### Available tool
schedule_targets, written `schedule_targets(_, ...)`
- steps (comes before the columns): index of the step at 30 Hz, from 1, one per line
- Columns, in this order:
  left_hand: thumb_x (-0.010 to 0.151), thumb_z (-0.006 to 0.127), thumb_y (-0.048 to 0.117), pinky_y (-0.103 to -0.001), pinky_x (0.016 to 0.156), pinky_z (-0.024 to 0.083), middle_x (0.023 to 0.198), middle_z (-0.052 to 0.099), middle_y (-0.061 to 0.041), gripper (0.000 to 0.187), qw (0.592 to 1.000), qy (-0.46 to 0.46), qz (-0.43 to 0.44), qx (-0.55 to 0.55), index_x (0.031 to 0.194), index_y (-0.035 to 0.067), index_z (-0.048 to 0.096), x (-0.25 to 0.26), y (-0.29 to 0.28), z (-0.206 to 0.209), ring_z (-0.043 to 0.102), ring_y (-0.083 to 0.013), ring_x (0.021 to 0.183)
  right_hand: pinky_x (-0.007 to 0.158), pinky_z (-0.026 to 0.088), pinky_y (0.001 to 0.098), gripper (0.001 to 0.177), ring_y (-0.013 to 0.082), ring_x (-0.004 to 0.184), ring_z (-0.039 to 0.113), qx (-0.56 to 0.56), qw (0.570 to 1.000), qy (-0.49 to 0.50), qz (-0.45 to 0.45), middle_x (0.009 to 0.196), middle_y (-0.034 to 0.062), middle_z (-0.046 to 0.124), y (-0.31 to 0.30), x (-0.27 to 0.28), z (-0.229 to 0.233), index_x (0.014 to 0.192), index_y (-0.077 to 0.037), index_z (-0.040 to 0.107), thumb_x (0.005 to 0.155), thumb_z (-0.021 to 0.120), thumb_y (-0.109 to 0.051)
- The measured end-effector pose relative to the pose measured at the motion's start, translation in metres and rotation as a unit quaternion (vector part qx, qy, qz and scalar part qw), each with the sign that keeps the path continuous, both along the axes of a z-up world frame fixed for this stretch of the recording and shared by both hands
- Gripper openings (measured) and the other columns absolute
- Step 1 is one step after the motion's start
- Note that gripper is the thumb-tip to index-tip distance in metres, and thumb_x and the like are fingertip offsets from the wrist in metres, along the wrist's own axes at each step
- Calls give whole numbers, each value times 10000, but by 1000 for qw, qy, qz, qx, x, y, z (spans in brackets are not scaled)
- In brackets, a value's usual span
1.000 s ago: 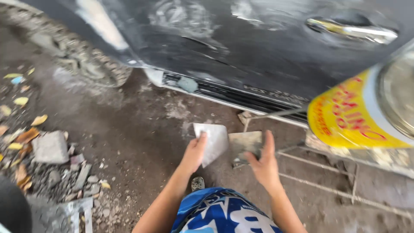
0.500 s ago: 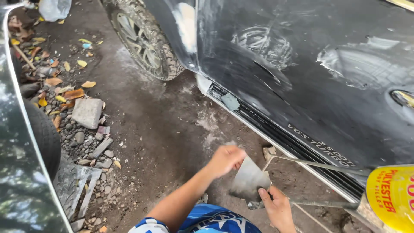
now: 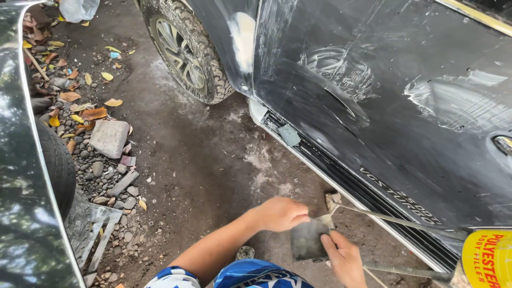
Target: The person prepares a metal putty knife by wiping it with a cloth, then opens a paint can and scoops out a pinkish body filler. They apply the filler onto the putty knife and spread it onto the side panel of a black car.
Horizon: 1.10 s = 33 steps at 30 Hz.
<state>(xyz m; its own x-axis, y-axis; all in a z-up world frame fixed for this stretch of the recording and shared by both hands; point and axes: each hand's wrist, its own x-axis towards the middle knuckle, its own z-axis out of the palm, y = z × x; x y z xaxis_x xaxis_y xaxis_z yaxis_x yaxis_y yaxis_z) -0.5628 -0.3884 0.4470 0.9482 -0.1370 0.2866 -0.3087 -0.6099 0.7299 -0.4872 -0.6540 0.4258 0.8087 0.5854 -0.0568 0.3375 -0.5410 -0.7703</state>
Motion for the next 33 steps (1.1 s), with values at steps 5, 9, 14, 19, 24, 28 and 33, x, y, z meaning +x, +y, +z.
schedule_targets(5,1032,605,331,-464,685,495,812,661,-127,301,997,-17,-8,-76,880,73,636,-11,41,-15,659,-343,783,472,352,344,299,144,513,422,14,979,129,-157,542,51,478,-12,8,-5,855,-15,681,945,684,-300)
schedule_targets(9,942,714,514,-448,619,478,650,600,-144,570,974,177,144,10,680,20,610,-15,17,-6,633,-321,630,517,415,367,302,228,511,501,-7,979,23,-200,576,97,539,-9,10,-3,880,-27,694,927,707,-325)
schedule_targets(14,877,838,409,-403,1047,437,1481,422,-296,980,954,92,104,-266,1555,-11,267,-4,-72,-66,471,-349,1298,646,550,466,215,394,758,691,-72,971,-202,-103,817,162,695,10,-8,-34,905,-88,686,848,738,-288)
schedule_targets(19,903,735,442,-364,1067,451,1445,508,-202,979,845,214,142,-469,1610,74,167,16,-89,-78,521,-279,1295,731,565,461,308,390,867,708,-82,985,-148,-24,944,154,722,23,-32,-9,1054,-123,675,789,773,-247)
schedule_targets(24,1015,590,384,-332,950,501,1220,636,-102,615,739,251,159,-605,1518,76,419,32,-71,-139,607,-202,1094,874,568,410,446,347,1043,731,-33,998,-37,-36,1094,161,749,-4,-28,-4,1240,-160,674,804,761,-201)
schedule_targets(28,1029,550,218,-361,836,541,1000,717,-83,275,873,219,180,-397,1203,58,692,14,-51,-111,658,-196,916,999,514,413,758,338,1201,665,-39,984,118,-127,1286,127,677,-20,-24,18,1445,-229,508,749,800,-159)
schedule_targets(33,967,572,144,-355,812,552,953,737,-109,181,938,218,174,-203,1087,95,699,-2,-61,-112,712,-225,890,1021,489,410,830,327,1235,610,-23,979,146,-143,1391,84,618,-53,-15,-3,1473,-214,485,729,849,-173)
